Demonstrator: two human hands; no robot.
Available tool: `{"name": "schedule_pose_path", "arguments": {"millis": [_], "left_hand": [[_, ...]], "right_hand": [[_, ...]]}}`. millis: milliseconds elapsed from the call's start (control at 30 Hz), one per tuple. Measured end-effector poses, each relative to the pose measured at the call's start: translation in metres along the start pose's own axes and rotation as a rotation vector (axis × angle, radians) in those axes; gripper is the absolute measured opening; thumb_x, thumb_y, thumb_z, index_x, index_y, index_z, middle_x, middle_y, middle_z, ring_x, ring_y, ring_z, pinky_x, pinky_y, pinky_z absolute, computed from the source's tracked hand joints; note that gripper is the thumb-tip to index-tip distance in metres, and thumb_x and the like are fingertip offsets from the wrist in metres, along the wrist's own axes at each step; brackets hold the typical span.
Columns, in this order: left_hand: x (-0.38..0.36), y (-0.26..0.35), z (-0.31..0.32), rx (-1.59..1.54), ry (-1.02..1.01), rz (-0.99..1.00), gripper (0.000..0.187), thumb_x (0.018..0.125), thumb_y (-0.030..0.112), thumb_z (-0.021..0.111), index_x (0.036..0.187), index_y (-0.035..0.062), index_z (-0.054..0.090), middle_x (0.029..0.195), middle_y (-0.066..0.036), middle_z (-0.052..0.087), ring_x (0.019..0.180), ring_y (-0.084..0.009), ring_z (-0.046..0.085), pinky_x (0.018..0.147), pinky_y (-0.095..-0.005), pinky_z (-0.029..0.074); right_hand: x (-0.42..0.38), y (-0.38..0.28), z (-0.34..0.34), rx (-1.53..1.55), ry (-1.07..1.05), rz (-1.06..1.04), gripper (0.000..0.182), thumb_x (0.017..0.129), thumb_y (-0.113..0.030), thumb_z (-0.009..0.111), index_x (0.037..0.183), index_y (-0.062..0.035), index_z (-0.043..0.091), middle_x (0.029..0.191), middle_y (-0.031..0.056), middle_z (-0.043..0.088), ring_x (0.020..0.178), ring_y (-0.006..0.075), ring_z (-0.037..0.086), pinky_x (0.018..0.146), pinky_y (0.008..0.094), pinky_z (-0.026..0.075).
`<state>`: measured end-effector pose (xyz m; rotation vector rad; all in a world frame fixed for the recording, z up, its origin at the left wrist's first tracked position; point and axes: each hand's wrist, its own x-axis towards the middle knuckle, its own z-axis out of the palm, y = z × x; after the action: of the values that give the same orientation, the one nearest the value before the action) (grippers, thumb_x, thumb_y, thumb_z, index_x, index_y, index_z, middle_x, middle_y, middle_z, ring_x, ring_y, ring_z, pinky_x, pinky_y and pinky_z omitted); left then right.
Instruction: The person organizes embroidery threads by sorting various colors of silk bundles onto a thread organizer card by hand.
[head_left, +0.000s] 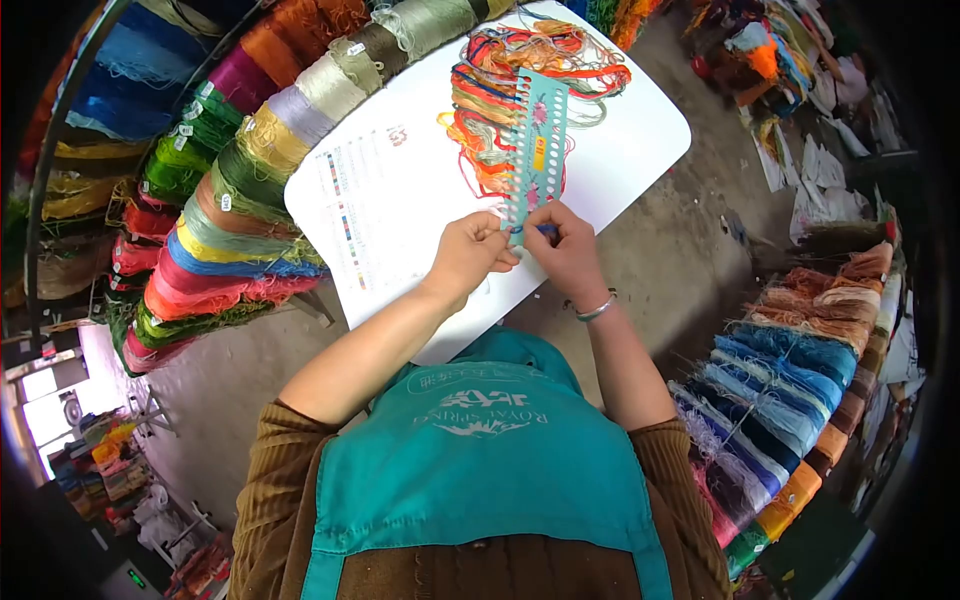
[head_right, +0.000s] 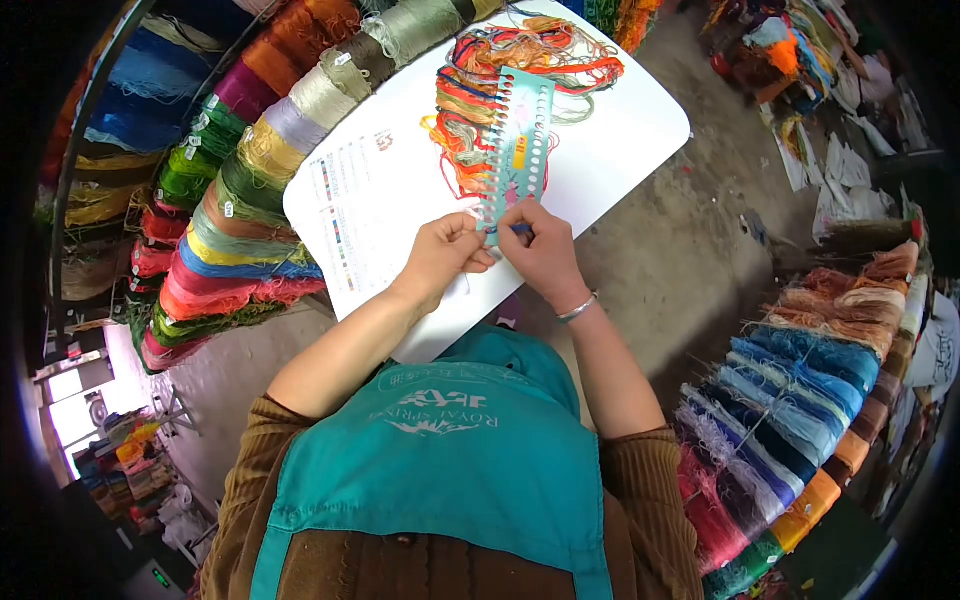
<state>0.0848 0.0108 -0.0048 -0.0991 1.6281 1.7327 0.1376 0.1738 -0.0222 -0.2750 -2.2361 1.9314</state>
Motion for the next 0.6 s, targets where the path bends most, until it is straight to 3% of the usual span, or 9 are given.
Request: {"name": "schedule_pose_path", "arguments": {"millis": [67, 300, 400, 467, 600], "left_hand": [[-0.0009, -0.0002, -0.0015, -0.006, -0.006, -0.006, 0.008, 0.097, 0.005, 0.055, 0.097, 0.0008, 0.061, 0.081, -0.007, 0.066, 0.072, -0.0134, 0.069, 0.067, -0.0235, 0.058], [-0.0051, 0.0095, -0.0038, -0.144, -0.049, -0.077, 0.011, 0.099, 0.006, 0.052, 0.103, 0.0007, 0.061, 0.091, -0.009, 0.068, 0.079, -0.014, 0.069, 0.074, -0.0251, 0.059], [-0.0035, 0.0091, -0.0048, -0.095, -0.06, -0.075, 0.013, 0.1, 0.007, 0.051, 0.104, 0.0002, 0.062, 0.093, -0.009, 0.068, 0.082, -0.0142, 0.069, 0.077, -0.0259, 0.059], [-0.0023, 0.0079, -0.0068, -0.074, -0.075, -0.058, 0.014, 0.1, 0.008, 0.052, 0.105, 0.0, 0.062, 0.093, -0.009, 0.068, 0.082, -0.0142, 0.069, 0.076, -0.0257, 0.059], [0.0017, 0.0054, -0.0104, 0.014, -0.084, -0.022, 0.015, 0.099, 0.005, 0.051, 0.105, -0.0035, 0.062, 0.089, -0.011, 0.067, 0.077, -0.0174, 0.069, 0.07, -0.0279, 0.059]], "right_hand": [[-0.001, -0.0006, 0.0037, -0.125, 0.009, -0.068, 0.008, 0.082, -0.005, 0.067, 0.083, -0.0024, 0.06, 0.063, -0.0017, 0.054, 0.056, 0.0022, 0.044, 0.051, 0.0227, 0.038], [-0.0006, -0.0013, 0.0066, -0.133, 0.039, -0.092, 0.008, 0.082, -0.005, 0.068, 0.084, -0.0029, 0.06, 0.062, 0.001, 0.055, 0.054, 0.0043, 0.047, 0.051, 0.0238, 0.041], [-0.0009, -0.0027, 0.0075, -0.126, 0.029, -0.096, 0.007, 0.083, -0.003, 0.068, 0.083, -0.0029, 0.06, 0.063, -0.0058, 0.05, 0.058, 0.0011, 0.04, 0.051, 0.0212, 0.034], [-0.0006, -0.0014, 0.0062, -0.162, -0.007, -0.119, 0.008, 0.083, -0.006, 0.069, 0.084, -0.0023, 0.062, 0.063, 0.0015, 0.057, 0.054, 0.0039, 0.047, 0.051, 0.0236, 0.041], [0.0014, 0.0, 0.0045, -0.144, -0.028, -0.103, 0.007, 0.083, -0.006, 0.07, 0.086, -0.0026, 0.064, 0.064, 0.0011, 0.058, 0.054, 0.0034, 0.047, 0.051, 0.0232, 0.041]]}}
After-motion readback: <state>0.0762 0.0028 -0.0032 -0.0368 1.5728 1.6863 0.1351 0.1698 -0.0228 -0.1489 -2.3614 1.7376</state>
